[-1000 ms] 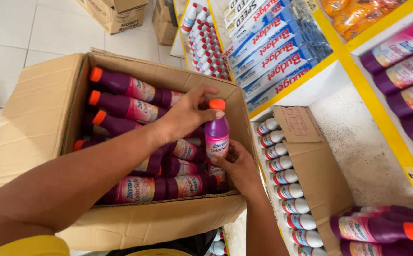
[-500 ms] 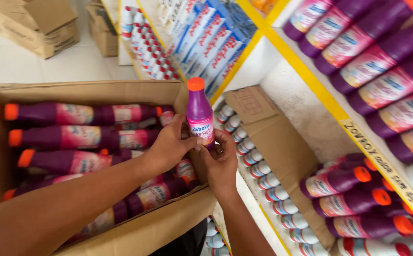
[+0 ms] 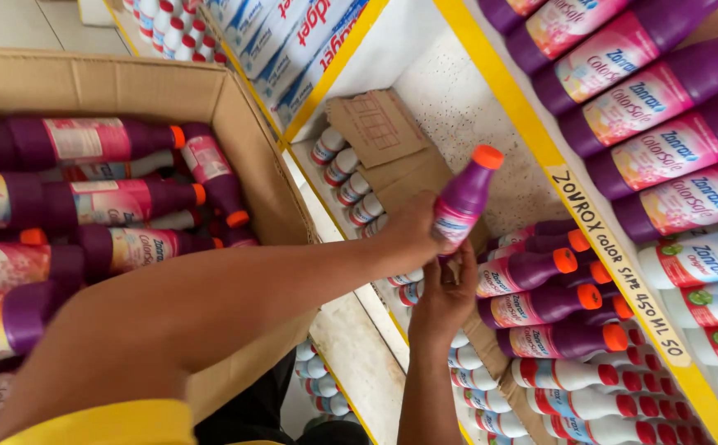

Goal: The person is taking bottles of cleaning liquid from a cardboard box and placing them onto grocery store shelves.

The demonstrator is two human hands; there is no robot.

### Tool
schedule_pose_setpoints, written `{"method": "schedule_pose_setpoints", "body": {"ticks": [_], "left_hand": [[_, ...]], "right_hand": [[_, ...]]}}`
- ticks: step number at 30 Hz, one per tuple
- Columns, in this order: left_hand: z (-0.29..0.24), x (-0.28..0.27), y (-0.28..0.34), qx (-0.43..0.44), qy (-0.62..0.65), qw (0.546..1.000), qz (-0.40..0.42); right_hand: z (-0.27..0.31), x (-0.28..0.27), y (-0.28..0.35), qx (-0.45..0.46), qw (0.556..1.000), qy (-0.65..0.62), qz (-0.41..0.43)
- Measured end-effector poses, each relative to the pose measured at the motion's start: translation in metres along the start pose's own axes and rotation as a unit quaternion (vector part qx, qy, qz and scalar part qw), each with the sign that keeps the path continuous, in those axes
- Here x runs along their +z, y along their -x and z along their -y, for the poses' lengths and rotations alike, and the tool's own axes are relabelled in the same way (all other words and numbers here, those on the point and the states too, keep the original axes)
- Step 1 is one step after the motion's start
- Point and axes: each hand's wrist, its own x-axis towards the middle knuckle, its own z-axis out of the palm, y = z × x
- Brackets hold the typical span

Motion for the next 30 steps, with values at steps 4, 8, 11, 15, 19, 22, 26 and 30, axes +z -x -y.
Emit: {"method": "schedule_pose_setpoints", "body": {"ticks": [4, 8, 11, 15, 19, 22, 26, 30], "left_hand": [[0.032, 0.054, -0.029, 0.004, -0.006, 1.000, 0.028], [0.073, 0.101, -0.056, 0.031, -0.039, 0.997, 0.056], [0.079, 0.119, -0.074, 0.034, -0.053, 0.996, 0.061], [0.075, 0.135, -0.092, 0.033, -0.043, 0.995, 0.084], [0.094, 0.169, -0.117, 0.018, -0.089, 0.989, 0.118], [0.084, 0.168, -0.121, -0.004, -0.107, 0.985, 0.136], [0.079, 0.166, -0.123, -0.028, -0.104, 0.983, 0.147], [0.087, 0.173, -0.127, -0.023, -0.112, 0.984, 0.138]], "right_hand": [[0.006, -0.006, 0.004, -0.038, 0.999, 0.025, 0.019], [0.009, -0.013, 0.015, 0.012, 0.997, 0.073, 0.031], [0.014, -0.018, 0.027, 0.034, 0.994, 0.103, 0.020], [0.023, -0.027, 0.040, 0.003, 0.992, 0.122, 0.025], [0.021, -0.044, 0.051, 0.000, 0.990, 0.142, 0.018], [0.014, -0.059, 0.055, -0.033, 0.988, 0.148, 0.005], [0.013, -0.067, 0.058, -0.019, 0.992, 0.128, -0.003], [0.007, -0.068, 0.060, -0.032, 0.995, 0.098, 0.013]]}}
